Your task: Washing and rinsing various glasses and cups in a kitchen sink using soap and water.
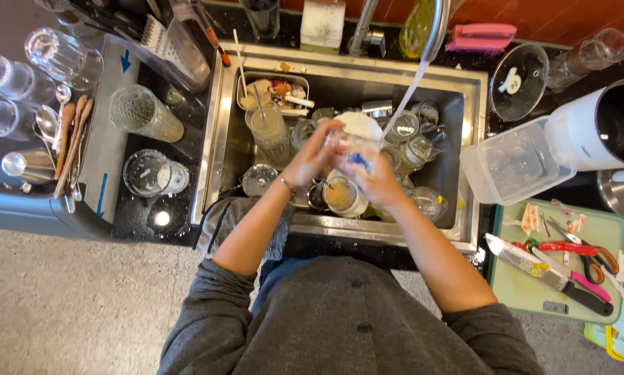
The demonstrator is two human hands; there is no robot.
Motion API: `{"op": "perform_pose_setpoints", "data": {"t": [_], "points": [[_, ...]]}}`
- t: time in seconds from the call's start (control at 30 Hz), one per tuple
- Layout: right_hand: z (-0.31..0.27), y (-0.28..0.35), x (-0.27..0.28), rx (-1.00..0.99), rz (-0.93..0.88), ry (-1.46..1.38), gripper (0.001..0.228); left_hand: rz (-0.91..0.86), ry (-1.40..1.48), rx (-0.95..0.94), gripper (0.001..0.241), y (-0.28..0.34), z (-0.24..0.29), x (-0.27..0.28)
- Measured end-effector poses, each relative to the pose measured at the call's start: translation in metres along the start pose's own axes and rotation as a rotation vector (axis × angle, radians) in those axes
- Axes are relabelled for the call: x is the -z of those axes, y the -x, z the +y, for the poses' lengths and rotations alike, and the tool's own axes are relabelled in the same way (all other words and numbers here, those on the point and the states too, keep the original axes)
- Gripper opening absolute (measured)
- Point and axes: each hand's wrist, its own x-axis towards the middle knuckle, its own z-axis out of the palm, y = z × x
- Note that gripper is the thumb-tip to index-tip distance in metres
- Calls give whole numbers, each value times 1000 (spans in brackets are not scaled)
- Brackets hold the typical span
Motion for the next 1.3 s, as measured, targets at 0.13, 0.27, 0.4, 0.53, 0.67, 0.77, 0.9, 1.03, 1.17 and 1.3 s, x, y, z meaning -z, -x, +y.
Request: {"op": "perform_pose_setpoints", "data": {"t": [0.13,0.27,0.4,0.53,0.67,0.77,0.9,1.03,1.17,1.3], "points": [[-5,2,4,227,26,463,23,-266,837,672,56,-5,-62,17],[-2,-7,-7,236,45,587,21,-61,622,187,50,6,-68,-4],[49,-6,18,-25,110,-115,19,42,50,25,58,3,30,-6],[12,12,16,165,163,324,20,-73,597,613,58,9,12,4],[-5,3,24,321,24,640,24,-150,429,504,66,1,5,11],[-10,2,19,122,-73,501,33,-233,161,462,65,17,-6,19],[-27,-18,0,218,-44,318,35,-437,341,284,74,33,-34,13],[-3,-46,-32,447,119,137,44,12,644,337,72,61,29,6],[-23,-65,-74,263,236,-734,38,346,6,-15,82,101,79,40],[-20,-77,-121,-254,85,-1160,24,620,-264,10,95,157,132,95]]}}
